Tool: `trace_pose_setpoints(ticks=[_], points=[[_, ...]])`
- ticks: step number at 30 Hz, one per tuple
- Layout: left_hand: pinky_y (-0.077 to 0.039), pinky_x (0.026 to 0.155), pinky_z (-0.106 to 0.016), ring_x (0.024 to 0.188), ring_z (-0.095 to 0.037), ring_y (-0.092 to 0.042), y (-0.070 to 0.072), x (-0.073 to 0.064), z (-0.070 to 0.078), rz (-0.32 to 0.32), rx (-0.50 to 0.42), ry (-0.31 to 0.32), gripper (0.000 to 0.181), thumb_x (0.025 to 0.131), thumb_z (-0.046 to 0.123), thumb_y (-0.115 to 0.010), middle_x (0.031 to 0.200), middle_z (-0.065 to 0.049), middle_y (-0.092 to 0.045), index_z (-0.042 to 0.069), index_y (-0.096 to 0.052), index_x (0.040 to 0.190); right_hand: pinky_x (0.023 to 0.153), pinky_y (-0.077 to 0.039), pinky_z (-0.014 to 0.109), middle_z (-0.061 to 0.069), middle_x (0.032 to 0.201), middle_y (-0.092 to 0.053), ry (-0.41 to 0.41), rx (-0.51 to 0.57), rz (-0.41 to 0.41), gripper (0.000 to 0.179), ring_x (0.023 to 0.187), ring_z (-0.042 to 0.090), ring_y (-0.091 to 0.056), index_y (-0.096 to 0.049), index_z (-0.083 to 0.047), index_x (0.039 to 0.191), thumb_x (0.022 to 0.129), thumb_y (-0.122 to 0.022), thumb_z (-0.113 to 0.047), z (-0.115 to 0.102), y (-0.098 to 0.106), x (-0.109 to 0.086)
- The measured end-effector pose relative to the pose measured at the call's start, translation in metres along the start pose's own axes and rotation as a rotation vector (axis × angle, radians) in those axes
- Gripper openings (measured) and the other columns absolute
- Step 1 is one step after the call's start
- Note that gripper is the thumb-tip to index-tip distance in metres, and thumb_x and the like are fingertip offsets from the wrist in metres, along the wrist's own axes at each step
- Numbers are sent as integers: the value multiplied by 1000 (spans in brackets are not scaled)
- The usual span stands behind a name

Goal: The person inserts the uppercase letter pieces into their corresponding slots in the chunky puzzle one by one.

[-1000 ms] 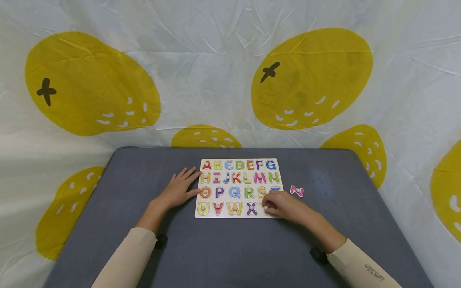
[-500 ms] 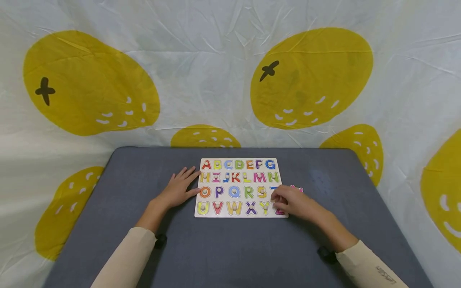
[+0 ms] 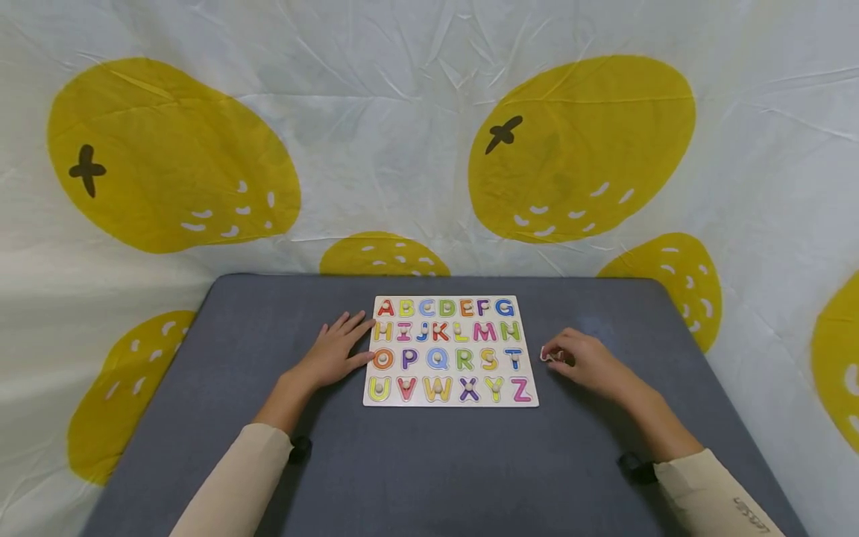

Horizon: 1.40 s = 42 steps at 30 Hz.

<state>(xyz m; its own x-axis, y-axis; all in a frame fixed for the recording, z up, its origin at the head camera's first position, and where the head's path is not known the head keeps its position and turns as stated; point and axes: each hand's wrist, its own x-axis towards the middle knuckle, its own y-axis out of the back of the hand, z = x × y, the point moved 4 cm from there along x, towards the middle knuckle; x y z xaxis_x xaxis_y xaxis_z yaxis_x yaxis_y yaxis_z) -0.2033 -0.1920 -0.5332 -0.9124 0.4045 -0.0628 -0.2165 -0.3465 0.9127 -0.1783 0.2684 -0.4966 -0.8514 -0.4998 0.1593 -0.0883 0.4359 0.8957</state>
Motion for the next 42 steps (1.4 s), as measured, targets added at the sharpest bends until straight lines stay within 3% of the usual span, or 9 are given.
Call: trace_pose_setpoints(ticks=[4, 13, 21, 30, 42], points=[[-14, 120, -75, 158, -44, -17, -1, 0, -1, 0, 2, 0, 76, 100, 47, -66, 170, -13, -27, 20, -35, 163, 73, -53, 33, 4, 101, -66, -50, -15, -9, 23, 85, 20, -61, -77, -10, 104, 84, -83, -1, 11, 3, -2], [-14, 119, -75, 158, -44, -17, -2, 1, -2, 12, 10, -9, 75, 100, 48, -65, 170, -13, -28, 20, -35, 163, 78, -53, 41, 4, 102, -68, -62, -48, -57, 18, 87, 17, -59, -78, -9, 103, 88, -79, 0, 18, 4, 2], [-13, 120, -74, 159, -43, -16, -3, 2, 0, 5, -3, -10, 75, 100, 47, -65, 171, -13, -27, 20, -35, 163, 75, -53, 35, 0, 95, -68, -46, -37, -61, 15, 84, 13, -58, -78, -10, 102, 89, -78, -1, 20, 0, 2], [-14, 120, -74, 159, -43, -16, -4, 2, -1, 6, 1, -7, 75, 100, 48, -65, 171, -13, -27, 21, -35, 163, 73, -51, 33, -2, 92, -67, -39, -46, -41, 15, 81, 10, -56, -77, -12, 99, 89, -78, -1, 15, 1, 1], [-13, 120, -74, 159, -42, -17, -3, 1, -3, 11, 5, 4, 75, 100, 49, -65, 171, -12, -27, 22, -35, 163, 71, -52, 28, -3, 97, -67, 16, -6, -13, 17, 82, 7, -56, -76, -11, 101, 88, -79, 0, -11, -5, -4]])
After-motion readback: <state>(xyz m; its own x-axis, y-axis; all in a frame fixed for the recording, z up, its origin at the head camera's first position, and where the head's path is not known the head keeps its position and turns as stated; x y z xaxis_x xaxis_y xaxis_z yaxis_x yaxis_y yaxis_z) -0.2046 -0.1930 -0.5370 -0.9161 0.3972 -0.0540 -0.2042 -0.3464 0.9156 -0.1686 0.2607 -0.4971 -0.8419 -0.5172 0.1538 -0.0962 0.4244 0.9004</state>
